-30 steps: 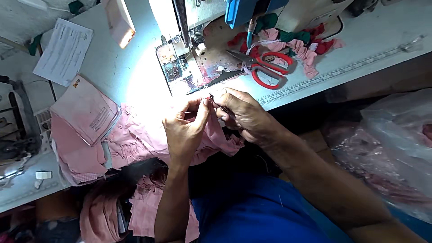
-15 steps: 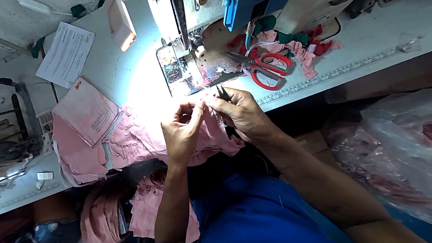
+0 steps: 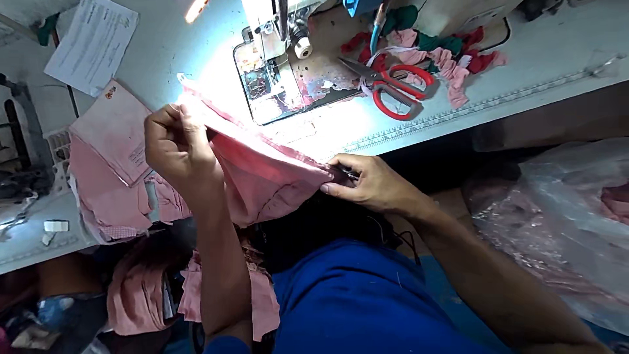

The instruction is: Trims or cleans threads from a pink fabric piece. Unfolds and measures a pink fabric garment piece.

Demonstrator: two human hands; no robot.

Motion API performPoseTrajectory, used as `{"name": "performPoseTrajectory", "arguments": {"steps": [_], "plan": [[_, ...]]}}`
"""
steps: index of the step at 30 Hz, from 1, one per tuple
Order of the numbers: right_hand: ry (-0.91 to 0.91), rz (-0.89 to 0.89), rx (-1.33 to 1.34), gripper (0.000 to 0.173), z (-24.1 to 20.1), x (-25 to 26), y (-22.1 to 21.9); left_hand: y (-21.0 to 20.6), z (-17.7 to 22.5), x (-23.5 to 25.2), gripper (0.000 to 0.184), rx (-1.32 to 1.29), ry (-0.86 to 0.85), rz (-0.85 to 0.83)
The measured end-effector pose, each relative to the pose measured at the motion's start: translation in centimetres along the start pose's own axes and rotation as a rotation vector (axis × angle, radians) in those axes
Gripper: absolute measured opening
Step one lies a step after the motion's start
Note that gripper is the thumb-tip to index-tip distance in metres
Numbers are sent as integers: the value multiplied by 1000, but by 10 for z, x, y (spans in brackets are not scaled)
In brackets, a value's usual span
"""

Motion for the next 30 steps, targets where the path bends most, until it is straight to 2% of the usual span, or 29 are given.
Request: {"name": "performPoseTrajectory", "arguments": {"steps": [4, 7, 9, 11, 12, 14, 16, 19, 20, 24, 27, 28, 30], "plan": [[-99, 71, -33, 24, 2, 0, 9, 17, -35, 21, 11, -19, 69, 125], [-142, 111, 162, 12, -1, -1, 15, 30, -56, 28, 12, -17, 126, 187], [-127, 124, 307, 10, -7, -2, 15, 34, -55, 21, 24, 53, 130, 187], [-104, 147, 419, 10, -15, -2, 13, 23, -24, 1, 41, 190, 35, 85], [-103, 152, 489, 11, -20, -1, 11, 12, -1, -17, 40, 241, -23, -1], [-134, 145, 723, 10, -28, 2, 2, -19, 35, -63, 25, 226, 10, -213], [-173, 52, 1025, 6, -40, 5, -9, -45, 41, -108, 25, 76, 67, -364], [-201, -85, 1277, 25, -58, 3, -14, -52, 33, -131, 61, -73, 120, -423], [-194, -114, 1309, 32, -62, 1, -12, -49, 32, -130, 68, -69, 126, -419], [-47, -170, 1292, 52, -67, -2, -7, -42, 45, -115, 65, 150, 70, -503], [-20, -139, 1258, 64, -64, -3, -6, -48, 49, -111, 81, 286, 43, -629], [-19, -128, 1253, 65, -64, -5, -4, -49, 50, -111, 78, 298, 30, -625], [-1, -100, 1211, 63, -65, -7, -1, -48, 55, -111, 62, 286, -5, -553]]}}
Point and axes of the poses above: each hand's wrist, its own x-axis towards the middle knuckle, its own y-axis out of the back of the hand, z = x × y, the point moved 7 cm from there along x, towards the middle knuckle, and after that the axes turned 4 degrees about -x, right-handed, at the moved point
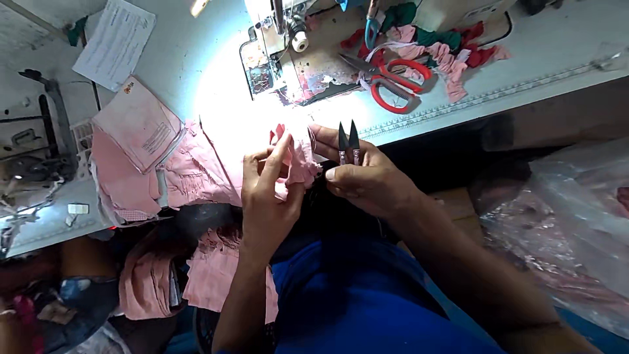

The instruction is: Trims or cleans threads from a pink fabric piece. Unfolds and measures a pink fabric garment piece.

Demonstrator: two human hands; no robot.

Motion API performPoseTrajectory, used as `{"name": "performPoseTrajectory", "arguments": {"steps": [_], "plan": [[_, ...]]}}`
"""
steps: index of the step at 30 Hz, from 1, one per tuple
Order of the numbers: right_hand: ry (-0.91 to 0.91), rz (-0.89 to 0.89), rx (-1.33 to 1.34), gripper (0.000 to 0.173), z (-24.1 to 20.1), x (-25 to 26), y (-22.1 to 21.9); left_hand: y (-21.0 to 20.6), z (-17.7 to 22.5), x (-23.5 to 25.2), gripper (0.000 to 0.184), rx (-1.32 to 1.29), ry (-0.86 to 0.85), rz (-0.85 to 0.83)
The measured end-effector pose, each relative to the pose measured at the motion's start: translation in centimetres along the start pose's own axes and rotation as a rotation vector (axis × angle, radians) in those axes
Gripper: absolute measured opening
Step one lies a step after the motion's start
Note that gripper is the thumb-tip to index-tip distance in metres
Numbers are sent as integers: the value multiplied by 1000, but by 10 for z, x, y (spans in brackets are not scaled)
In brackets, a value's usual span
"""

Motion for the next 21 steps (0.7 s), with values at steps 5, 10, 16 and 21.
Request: {"name": "performPoseTrajectory", "arguments": {"steps": [5, 10, 16, 21], "plan": [[197, 74, -402, 56, -15, -5, -11, 10, 15, -5, 31, -175, -31, 160], [378, 259, -634, 32, -29, -14, -25, 13, 21, -9, 19, -199, 26, 129], [519, 308, -858, 15, -40, -11, -30, 22, 24, -4, 20, -120, 28, 103], [589, 320, -1049, 17, -41, -2, -28, 20, 15, 9, 23, -271, 56, 158]]}}
Point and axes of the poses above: each hand's wrist, its own x-axis towards the middle knuckle, its own y-axis out of the back of the hand, z = x × y, the point moved 7 cm from there along x, towards the middle knuckle, and after that the axes turned 4 degrees about -x, right-handed, at the moved point
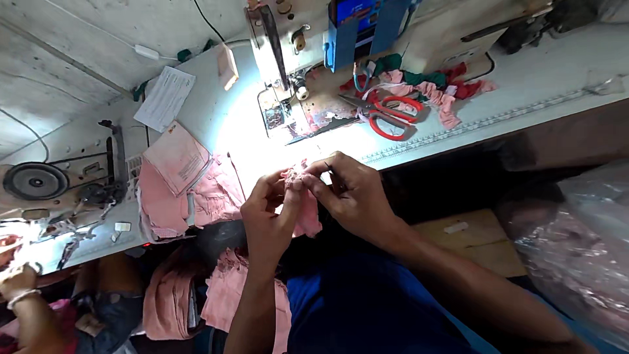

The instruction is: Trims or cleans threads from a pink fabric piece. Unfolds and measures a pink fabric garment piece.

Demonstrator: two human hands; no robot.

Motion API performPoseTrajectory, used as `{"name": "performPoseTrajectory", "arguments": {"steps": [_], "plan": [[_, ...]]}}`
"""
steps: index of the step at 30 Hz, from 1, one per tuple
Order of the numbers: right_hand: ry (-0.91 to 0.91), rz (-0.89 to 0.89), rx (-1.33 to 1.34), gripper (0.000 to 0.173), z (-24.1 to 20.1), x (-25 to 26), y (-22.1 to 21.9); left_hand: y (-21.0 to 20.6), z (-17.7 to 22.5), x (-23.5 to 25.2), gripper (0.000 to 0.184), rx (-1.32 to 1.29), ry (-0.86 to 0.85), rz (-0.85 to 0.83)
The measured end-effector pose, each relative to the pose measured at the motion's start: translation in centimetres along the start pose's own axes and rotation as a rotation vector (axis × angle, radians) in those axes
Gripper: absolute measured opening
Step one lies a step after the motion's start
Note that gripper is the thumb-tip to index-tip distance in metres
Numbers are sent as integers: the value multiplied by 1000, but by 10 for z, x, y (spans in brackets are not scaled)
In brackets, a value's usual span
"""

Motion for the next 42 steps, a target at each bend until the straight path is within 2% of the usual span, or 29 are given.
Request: {"name": "performPoseTrajectory", "arguments": {"steps": [4, 9, 12, 15, 17, 19, 22, 25, 28, 32, 34, 36, 39, 42], "plan": [[86, -1, -71, 19, 5, -1, -1, -4, -22, 7, 17, -272, 120, 7], [150, 23, -111, 19, 7, -4, -8, -3, -30, 9, 27, -314, 169, 13], [195, 36, -148, 17, 4, -10, -13, 3, -38, 8, 39, -489, 285, 72], [165, 1, -44, 18, 6, -14, -14, 2, -44, 5, 40, -689, 389, 109], [92, 0, 59, 17, 7, -9, -11, 1, -46, 3, 39, -728, 410, 117], [84, 16, 11, 20, 4, -2, -5, -1, -45, 2, 39, -710, 397, 123], [146, -50, -153, 25, -1, 5, -4, -1, -40, 1, 41, -583, 339, 129], [292, -60, -271, 17, -6, 6, -2, 0, -33, 2, 42, -444, 282, 121], [483, -30, -342, 17, -10, -1, 1, 0, -26, 3, 42, -361, 241, 117], [540, -55, -382, 15, -9, -3, 0, -2, -21, 4, 44, -316, 205, 116], [498, 5, -358, 14, -5, -4, 0, -5, -24, 4, 45, -406, 224, 138], [313, 43, -199, 15, 4, -4, -4, -11, -27, 4, 44, -513, 259, 169], [93, 90, -26, 15, 14, -6, -13, -15, -29, 5, 41, -503, 267, 176], [100, 90, -99, 17, 14, -6, -13, -11, -22, 6, 47, -396, 226, 75]]}}
Point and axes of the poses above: each hand's wrist, its own x-axis towards the middle knuckle, its own y-axis out of the back of the hand, z = x × y, the point moved 7 cm from there along x, towards the middle knuckle, and after that the axes turned 4 degrees about -x, right-handed, at the moved point
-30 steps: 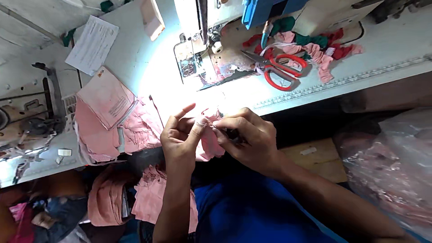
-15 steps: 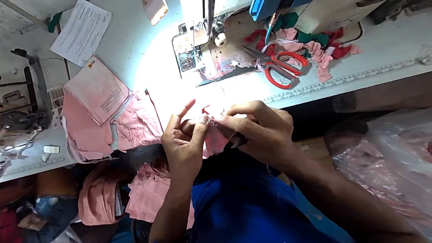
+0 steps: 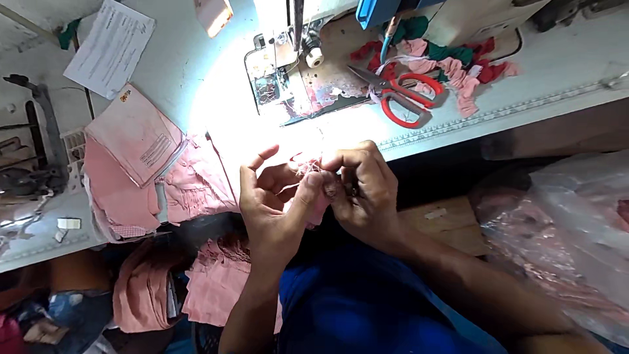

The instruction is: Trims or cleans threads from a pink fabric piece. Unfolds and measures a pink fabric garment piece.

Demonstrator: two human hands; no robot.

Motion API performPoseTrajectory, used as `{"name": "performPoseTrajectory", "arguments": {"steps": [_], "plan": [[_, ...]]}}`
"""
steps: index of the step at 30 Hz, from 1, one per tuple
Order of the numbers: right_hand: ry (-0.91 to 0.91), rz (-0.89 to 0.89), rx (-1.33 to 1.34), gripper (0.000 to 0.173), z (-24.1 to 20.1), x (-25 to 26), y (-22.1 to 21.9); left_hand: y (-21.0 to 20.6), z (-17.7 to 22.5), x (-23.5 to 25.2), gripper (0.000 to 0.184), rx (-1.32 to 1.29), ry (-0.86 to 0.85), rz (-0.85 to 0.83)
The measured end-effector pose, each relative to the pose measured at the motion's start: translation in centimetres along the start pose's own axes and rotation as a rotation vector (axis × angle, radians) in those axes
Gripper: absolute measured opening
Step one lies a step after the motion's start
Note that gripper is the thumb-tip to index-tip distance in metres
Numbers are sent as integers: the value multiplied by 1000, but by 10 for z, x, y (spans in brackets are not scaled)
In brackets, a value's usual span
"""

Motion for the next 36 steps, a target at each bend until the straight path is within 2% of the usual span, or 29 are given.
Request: {"name": "performPoseTrajectory", "arguments": {"steps": [3, 5, 8, 12, 14, 18, 22, 25, 26, 28, 29, 30, 33, 35, 36], "plan": [[49, -24, -44, 19, -4, 3, 2, 4, 3, 2, 44, 63, -39, -41], [25, -34, -6, 17, -3, 6, 3, 6, 0, 4, 44, 10, -11, -43], [-109, -75, 147, 14, 0, 7, 4, 3, -6, 4, 42, -157, 38, -42], [-256, -100, 317, 12, 3, 5, 3, 0, -5, 4, 43, -210, 30, -41], [-232, -79, 284, 12, 3, 5, 3, 0, -4, 5, 46, -200, 29, -38], [-103, -67, 50, 18, -1, 8, 5, 1, 0, 6, 55, -56, 6, -64], [-6, -82, -82, 22, -5, 9, 7, 3, 1, 8, 39, 86, -43, -14], [-6, -76, -52, 17, -5, 6, 6, 9, -9, 10, 21, 21, 47, 81], [-28, -70, -42, 16, -3, 5, 5, 11, -14, 11, 28, -57, 102, 91], [-55, -62, -24, 17, -1, 4, 5, 13, -18, 12, 72, -150, 156, 61], [-60, -61, -19, 17, -1, 3, 5, 15, -16, 11, 88, -106, 147, 43], [-63, -62, -14, 17, -1, 3, 5, 17, -12, 9, 90, 6, 101, 21], [-54, -57, -10, 19, -2, 3, 6, 14, 1, 2, 64, 366, -33, -77], [-44, -53, -12, 18, -4, 3, 5, 9, 1, 2, 25, 311, -14, -132], [-44, -54, -10, 17, -4, 4, 5, 8, -2, 3, 12, 253, -2, -179]]}}
Point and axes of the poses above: each hand's wrist, its own x-axis towards the middle knuckle, its own y-axis out of the back of the hand, z = x × y, the point moved 7 cm from there along x, towards the middle knuckle, and after that the axes turned 4 degrees about -x, right-handed, at the moved point
